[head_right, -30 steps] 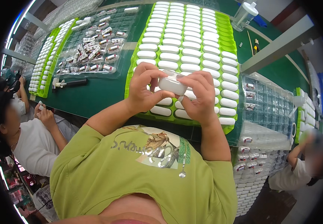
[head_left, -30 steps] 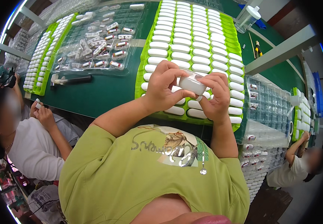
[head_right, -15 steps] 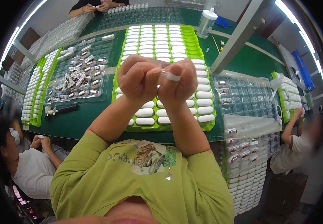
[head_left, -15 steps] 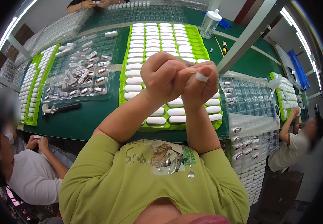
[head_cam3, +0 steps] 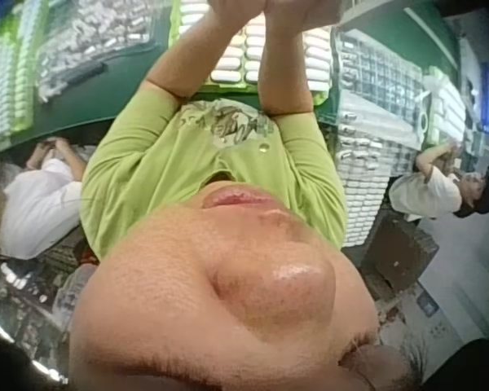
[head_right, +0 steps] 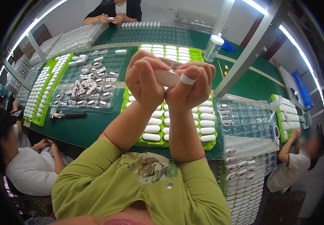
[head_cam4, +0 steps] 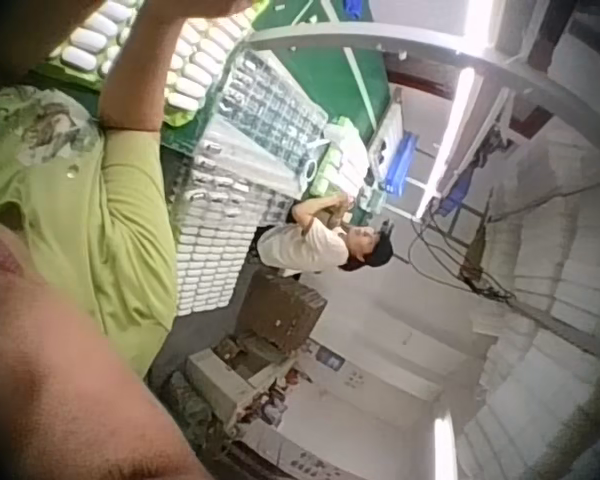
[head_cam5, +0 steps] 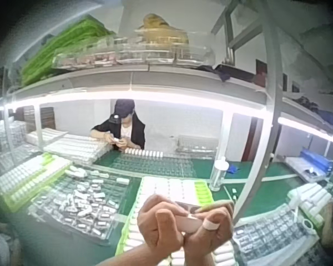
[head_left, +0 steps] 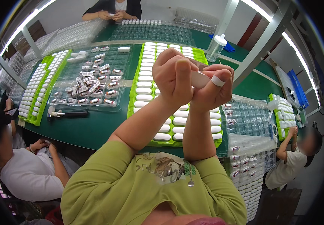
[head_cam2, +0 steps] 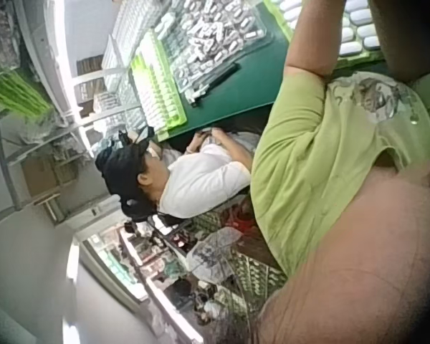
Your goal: Assemble internal components into small white electronics cases at a manufacturing workbench.
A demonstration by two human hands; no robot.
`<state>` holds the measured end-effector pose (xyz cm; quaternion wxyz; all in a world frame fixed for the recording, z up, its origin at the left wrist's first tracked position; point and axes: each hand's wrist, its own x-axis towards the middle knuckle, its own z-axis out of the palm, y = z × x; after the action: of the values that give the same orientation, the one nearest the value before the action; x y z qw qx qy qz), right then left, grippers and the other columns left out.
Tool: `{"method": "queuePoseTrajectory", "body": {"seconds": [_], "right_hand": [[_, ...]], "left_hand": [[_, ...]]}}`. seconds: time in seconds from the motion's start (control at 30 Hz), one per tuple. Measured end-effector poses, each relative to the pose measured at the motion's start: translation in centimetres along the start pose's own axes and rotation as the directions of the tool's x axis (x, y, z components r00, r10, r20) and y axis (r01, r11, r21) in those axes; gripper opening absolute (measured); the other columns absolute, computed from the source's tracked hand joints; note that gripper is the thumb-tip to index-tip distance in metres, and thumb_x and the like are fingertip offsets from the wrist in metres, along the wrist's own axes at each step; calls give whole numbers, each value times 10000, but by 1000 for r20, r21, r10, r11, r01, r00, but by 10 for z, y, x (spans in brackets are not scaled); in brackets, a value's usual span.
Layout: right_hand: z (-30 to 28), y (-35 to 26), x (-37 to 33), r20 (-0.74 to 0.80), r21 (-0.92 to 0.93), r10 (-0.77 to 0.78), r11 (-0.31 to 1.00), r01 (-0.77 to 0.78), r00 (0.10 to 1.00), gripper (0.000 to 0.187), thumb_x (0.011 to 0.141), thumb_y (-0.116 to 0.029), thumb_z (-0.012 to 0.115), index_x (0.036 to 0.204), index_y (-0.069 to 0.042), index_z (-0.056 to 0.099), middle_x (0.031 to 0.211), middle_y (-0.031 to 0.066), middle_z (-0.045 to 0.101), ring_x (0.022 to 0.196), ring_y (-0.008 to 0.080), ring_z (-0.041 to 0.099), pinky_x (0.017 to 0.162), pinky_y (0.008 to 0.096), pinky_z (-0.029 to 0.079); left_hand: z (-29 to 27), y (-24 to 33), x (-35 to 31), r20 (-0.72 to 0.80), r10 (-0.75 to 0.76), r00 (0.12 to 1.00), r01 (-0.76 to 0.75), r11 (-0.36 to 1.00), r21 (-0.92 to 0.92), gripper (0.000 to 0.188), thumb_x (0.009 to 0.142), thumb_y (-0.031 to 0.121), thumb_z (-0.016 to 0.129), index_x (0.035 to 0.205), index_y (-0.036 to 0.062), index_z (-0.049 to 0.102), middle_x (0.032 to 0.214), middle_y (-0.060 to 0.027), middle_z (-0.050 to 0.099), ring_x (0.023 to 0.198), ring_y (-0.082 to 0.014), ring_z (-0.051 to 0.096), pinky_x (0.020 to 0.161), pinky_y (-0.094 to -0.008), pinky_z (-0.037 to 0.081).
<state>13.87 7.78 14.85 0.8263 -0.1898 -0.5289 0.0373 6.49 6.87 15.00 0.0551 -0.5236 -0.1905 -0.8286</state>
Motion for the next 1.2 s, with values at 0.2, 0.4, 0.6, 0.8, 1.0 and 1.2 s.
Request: {"method": "queuePoseTrajectory", "body": {"seconds": [0.2,0.4,0.6,0.8,1.0,1.2], "right_hand": [[15,4,15,-27,107,-44,993,47,999,382,950,-233,563,601,-84,517,591,27,504,604,152,461,583,301,362],[20,2,16,-5,156,-27,987,27,1000,397,907,-158,646,577,-52,453,572,18,443,552,100,425,507,267,317],[-3,29,-5,142,-19,166,986,-165,976,420,978,-179,561,591,-34,489,594,30,466,561,103,438,524,255,321],[-38,51,-37,331,-97,65,995,-35,941,349,967,-210,584,656,-54,562,635,62,516,607,182,497,558,304,373],[-77,61,-61,419,1,682,660,-751,600,341,1038,-264,445,1024,21,632,989,108,673,755,96,517,731,259,450],[-90,55,-71,831,-213,372,899,-382,414,363,1000,-296,557,1122,23,682,963,52,666,886,100,563,787,268,464]], "left_hand": [[4,-4,23,7,73,997,-73,995,63,612,1046,372,392,570,40,585,568,-43,536,523,-122,477,509,-268,327],[9,0,18,-53,-84,995,86,996,39,610,1042,359,413,533,47,539,544,-28,491,533,-109,446,533,-272,323],[-10,-16,-12,8,-223,975,222,972,78,390,958,178,608,600,33,553,611,-55,517,545,-137,466,502,-290,348],[-64,-10,-58,466,-818,338,941,301,-154,560,901,163,703,1306,-41,374,902,-75,596,723,-113,607,628,-261,560],[-97,-17,-77,442,-822,358,920,392,-16,620,886,-2,671,1405,1,333,916,-97,645,784,-129,638,692,-257,540],[-113,-27,-102,482,-827,291,896,412,167,615,861,-37,672,1397,19,376,822,-44,609,736,-105,604,689,-254,501]]}}
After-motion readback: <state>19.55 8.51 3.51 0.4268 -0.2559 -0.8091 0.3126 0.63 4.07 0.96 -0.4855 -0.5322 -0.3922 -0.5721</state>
